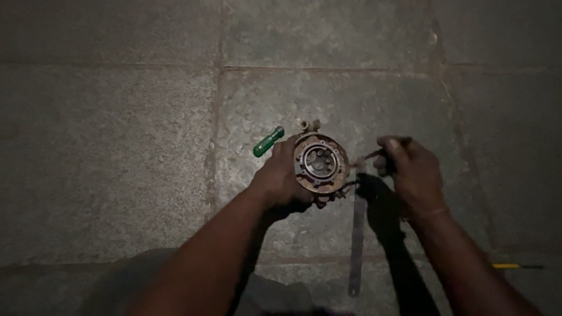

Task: The person holds a circular mechanical component on a tiled floor and uses a yellow-handled screwdriver to adjust internal parts. The person rotates the component and continues to manipulate internal elements with the tool.

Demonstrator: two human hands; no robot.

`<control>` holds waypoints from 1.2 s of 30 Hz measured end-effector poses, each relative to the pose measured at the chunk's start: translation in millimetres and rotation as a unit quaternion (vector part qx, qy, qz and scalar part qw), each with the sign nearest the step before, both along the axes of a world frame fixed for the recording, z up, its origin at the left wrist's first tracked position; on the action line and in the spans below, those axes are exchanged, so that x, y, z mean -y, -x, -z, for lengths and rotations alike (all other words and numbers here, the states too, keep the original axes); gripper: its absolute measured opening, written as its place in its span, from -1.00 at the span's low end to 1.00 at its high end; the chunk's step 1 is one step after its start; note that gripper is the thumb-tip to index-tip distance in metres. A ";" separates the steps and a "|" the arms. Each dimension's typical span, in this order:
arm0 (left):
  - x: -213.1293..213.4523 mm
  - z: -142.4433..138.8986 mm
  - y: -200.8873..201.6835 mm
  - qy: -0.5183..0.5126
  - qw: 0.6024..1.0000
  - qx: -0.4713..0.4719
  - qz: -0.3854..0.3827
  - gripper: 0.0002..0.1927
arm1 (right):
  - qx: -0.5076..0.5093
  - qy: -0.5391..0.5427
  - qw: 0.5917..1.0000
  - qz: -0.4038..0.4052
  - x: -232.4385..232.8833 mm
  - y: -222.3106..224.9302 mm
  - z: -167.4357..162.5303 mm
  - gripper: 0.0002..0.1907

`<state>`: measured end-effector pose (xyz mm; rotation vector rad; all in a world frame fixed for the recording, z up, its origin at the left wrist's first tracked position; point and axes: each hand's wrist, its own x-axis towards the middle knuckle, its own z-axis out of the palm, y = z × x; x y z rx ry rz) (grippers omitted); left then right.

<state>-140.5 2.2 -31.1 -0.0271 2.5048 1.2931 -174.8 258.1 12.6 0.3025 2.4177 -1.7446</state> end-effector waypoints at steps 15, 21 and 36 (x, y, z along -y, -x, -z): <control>2.0 3.9 -1.8 -0.022 0.997 -0.072 0.015 0.35 | -0.053 -0.185 0.980 -0.052 26.8 -4.5 39.0 -0.72; -2.1 -13.7 0.7 0.023 0.999 0.044 -0.014 0.38 | -0.109 -0.321 0.926 -0.166 16.9 4.3 40.2 -0.73; -2.0 -28.0 -5.8 0.074 0.996 0.050 -0.006 0.26 | -0.181 -0.274 0.936 -0.128 17.1 -19.5 55.6 -0.69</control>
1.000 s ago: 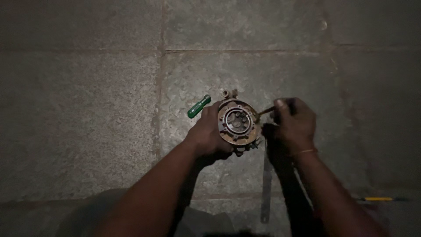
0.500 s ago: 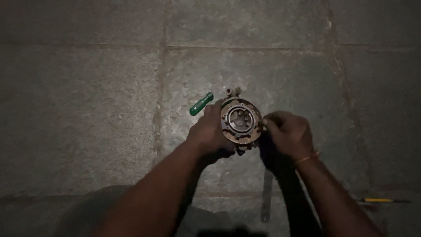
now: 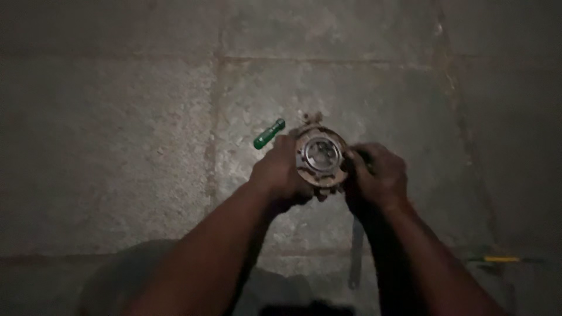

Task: The person holds a circular mechanical component on a tiled floor and uses a yellow-handled screwdriver to adjust internal parts. The person rotates the component and continues to manipulate internal elements with the tool.

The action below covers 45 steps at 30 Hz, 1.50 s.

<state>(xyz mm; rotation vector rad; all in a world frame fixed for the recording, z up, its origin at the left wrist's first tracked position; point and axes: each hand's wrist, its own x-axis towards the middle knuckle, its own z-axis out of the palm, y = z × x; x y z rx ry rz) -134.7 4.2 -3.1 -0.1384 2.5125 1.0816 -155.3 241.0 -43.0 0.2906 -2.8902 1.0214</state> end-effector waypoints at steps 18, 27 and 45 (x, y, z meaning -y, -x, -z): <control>-0.8 -8.5 -2.6 -0.011 1.000 -0.003 -0.012 0.30 | 0.038 -0.017 0.999 -0.007 -8.2 4.2 -0.4 -0.75; -0.1 7.0 0.0 0.011 1.000 -0.006 0.011 0.31 | 0.012 0.031 0.999 0.038 3.4 -3.7 -2.6 -0.73; -1.0 -8.3 -9.1 -0.016 0.999 -0.045 -0.019 0.22 | 0.044 0.035 0.989 0.135 14.4 -36.4 -1.4 -0.72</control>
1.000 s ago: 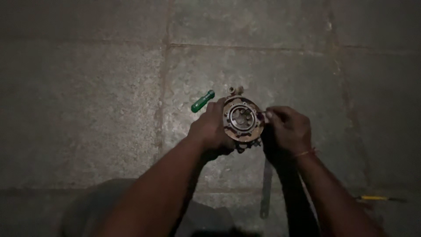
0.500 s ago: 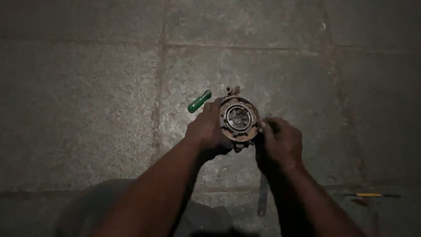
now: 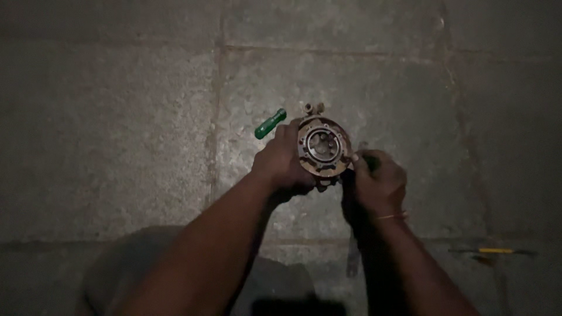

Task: The person holds a circular mechanical component on a tiled floor and uses a yellow-handled screwdriver to adjust internal parts. The person rotates the component and continues to manipulate internal elements with the tool.

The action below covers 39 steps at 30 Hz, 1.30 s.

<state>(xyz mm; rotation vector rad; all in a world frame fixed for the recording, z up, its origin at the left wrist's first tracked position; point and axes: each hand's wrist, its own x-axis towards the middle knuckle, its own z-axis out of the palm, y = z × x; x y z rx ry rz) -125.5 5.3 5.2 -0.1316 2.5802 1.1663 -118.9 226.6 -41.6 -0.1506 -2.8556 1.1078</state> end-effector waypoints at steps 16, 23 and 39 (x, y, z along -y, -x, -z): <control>1.5 24.2 7.9 -0.013 0.999 0.007 0.034 0.36 | 0.004 -0.017 0.998 -0.054 -4.6 2.3 3.5 -0.68; 1.1 12.3 6.1 0.002 1.000 0.016 0.023 0.33 | -0.011 0.010 0.998 -0.063 -5.6 0.6 4.0 -0.69; -1.4 -2.3 -0.4 -0.034 0.999 0.022 -0.014 0.22 | -0.060 -0.048 0.990 -0.117 3.6 -7.5 -18.9 -0.76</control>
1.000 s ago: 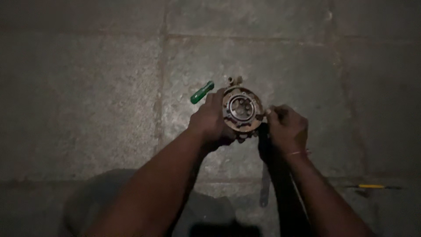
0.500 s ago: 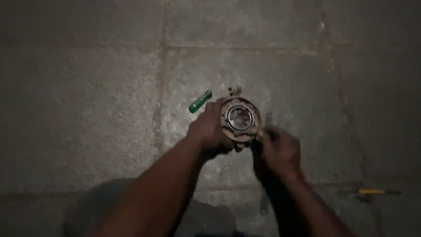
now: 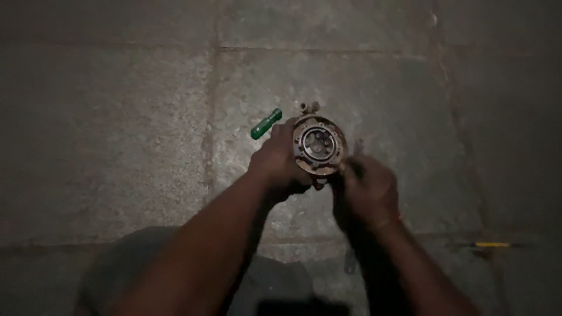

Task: The person holds a circular mechanical component on a tiled floor and uses a yellow-handled screwdriver to adjust internal parts. The person rotates the component and continues to manipulate internal elements with the tool.

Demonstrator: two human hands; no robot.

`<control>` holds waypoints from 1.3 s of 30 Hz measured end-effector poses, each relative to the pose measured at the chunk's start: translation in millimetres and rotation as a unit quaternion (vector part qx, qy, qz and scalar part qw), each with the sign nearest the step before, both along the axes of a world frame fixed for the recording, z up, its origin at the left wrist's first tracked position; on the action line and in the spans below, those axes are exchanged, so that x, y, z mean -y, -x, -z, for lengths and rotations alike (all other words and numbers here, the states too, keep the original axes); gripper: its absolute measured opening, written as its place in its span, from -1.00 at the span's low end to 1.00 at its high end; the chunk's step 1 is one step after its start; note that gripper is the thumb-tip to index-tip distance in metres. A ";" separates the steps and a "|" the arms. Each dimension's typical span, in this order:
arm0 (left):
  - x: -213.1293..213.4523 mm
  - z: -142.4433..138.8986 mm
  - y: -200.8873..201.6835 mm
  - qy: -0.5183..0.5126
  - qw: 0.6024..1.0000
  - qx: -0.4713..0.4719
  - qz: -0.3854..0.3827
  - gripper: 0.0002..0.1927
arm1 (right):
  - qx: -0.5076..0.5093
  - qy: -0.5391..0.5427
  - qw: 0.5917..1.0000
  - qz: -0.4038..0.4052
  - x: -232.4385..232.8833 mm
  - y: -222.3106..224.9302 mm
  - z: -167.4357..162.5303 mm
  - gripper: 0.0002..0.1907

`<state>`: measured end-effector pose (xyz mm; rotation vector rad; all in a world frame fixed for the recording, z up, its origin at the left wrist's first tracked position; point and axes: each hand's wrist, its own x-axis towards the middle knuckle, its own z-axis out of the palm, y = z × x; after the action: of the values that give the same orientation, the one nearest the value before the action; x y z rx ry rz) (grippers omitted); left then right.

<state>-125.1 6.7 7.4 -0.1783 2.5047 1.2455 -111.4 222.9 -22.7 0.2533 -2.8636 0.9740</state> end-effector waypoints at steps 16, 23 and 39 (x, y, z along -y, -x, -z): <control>2.1 11.7 0.7 0.019 0.999 -0.021 0.017 0.24 | 0.085 0.087 0.991 0.059 27.1 -20.0 -3.4 -0.78; 0.3 11.0 -0.6 0.029 0.999 -0.015 0.006 0.22 | -0.028 0.052 0.998 0.014 24.0 -22.1 6.6 -0.75; 0.7 -11.6 -3.5 0.030 0.999 -0.002 0.017 0.15 | 0.146 0.094 0.958 0.226 26.4 -23.9 -5.9 -0.68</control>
<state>-121.6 6.0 19.1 -0.1479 2.5402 1.1597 -87.5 196.6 -16.8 -0.5843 -2.8368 1.2483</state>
